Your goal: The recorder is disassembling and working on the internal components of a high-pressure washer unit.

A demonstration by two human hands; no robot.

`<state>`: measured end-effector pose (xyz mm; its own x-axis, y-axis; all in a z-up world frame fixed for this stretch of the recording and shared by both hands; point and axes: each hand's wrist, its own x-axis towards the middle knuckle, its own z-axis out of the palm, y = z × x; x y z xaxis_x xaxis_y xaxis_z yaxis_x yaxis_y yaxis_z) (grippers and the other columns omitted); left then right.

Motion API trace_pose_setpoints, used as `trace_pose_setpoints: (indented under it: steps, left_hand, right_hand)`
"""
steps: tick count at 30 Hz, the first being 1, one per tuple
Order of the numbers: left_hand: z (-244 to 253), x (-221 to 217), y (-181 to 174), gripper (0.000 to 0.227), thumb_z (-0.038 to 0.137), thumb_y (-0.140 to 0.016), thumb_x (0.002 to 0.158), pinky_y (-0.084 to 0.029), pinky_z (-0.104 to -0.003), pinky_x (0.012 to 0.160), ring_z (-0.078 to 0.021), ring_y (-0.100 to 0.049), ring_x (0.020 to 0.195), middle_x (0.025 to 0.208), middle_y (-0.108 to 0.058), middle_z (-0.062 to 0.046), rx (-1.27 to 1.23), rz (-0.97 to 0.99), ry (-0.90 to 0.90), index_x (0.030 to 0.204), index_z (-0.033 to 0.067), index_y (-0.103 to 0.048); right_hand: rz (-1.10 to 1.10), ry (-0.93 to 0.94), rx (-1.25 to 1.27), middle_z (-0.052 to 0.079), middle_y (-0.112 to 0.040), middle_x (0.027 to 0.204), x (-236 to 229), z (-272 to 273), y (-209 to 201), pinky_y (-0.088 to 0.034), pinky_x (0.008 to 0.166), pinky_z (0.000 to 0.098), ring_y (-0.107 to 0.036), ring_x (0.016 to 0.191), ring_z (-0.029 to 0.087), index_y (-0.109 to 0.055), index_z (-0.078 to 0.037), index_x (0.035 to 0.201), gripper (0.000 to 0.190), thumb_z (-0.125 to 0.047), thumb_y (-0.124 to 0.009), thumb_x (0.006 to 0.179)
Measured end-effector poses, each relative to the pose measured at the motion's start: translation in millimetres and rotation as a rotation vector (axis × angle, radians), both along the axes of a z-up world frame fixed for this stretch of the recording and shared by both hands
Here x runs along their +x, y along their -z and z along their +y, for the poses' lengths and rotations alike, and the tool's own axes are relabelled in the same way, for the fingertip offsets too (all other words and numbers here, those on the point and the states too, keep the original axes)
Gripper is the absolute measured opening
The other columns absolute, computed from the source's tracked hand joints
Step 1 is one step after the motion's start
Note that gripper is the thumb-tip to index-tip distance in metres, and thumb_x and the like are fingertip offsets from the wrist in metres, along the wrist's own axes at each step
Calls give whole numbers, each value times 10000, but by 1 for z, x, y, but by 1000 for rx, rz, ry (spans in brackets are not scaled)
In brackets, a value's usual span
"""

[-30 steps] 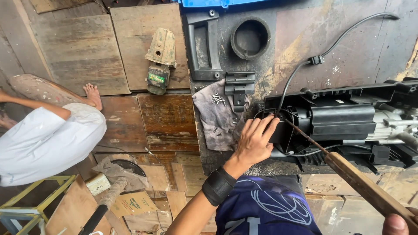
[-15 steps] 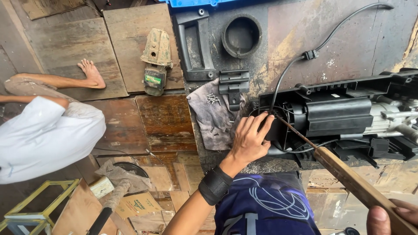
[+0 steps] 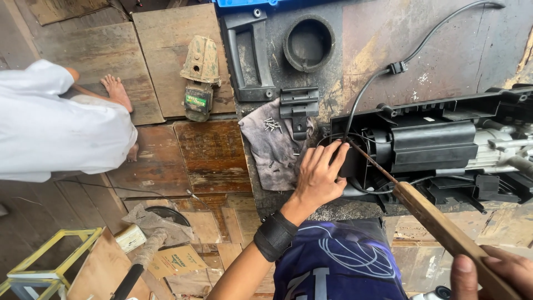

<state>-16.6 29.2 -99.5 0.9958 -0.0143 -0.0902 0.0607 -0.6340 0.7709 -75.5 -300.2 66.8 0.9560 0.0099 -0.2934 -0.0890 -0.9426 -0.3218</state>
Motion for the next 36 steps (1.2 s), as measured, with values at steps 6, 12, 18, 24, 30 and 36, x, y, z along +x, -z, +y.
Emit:
trace_pose_setpoints:
  steps: [6,12,18,24,30,36]
  left_hand:
    - [-6,6,-8,806,96,-804,613,-459,-414,895,-282,-588,1037,1317,-611,-191,94,66,27,1367,-65,-570]
    - [-12,-11,4,806,109,-820,649,-457,-402,889,-273,-588,1001,1370,-611,-221,96,15,11,1391,-72,-559]
    - [-12,-9,-2,806,86,-811,662,-449,-389,870,-252,-586,984,1377,-621,-206,105,40,0,1413,-62,-559]
    - [-17,-2,-4,841,78,-796,617,-467,-390,801,-259,-601,978,1376,-620,-207,124,86,-18,1398,-85,-531]
    - [-18,-14,10,834,34,-765,652,-580,-365,794,-291,-645,982,1435,-568,-249,26,52,-49,1423,-114,-484]
    - [-22,-12,8,783,-4,-712,722,-615,-325,711,-309,-645,926,1455,-520,-341,51,100,5,1433,-183,-437]
  right_hand:
    - [46,-292,-52,205,-676,1004,43,36,-16,-632,850,329,-740,953,305,-626,-41,929,219,-158,-810,906]
    - [15,-436,179,202,-671,896,40,-44,23,-620,714,371,-734,827,331,-610,-37,871,307,-168,-840,716]
    - [172,-530,35,125,-680,796,15,-54,28,-601,658,382,-736,741,280,-617,-115,859,252,-124,-836,734]
    - [-49,-411,182,246,-668,948,58,6,6,-600,725,396,-707,825,317,-570,-76,969,244,-142,-768,843]
    - [156,-555,355,51,-706,761,49,-102,52,-609,613,318,-769,699,187,-585,-101,954,294,-243,-810,830]
    - [530,-398,165,66,-653,672,33,-115,61,-658,559,387,-761,588,264,-623,-138,797,188,-294,-696,871]
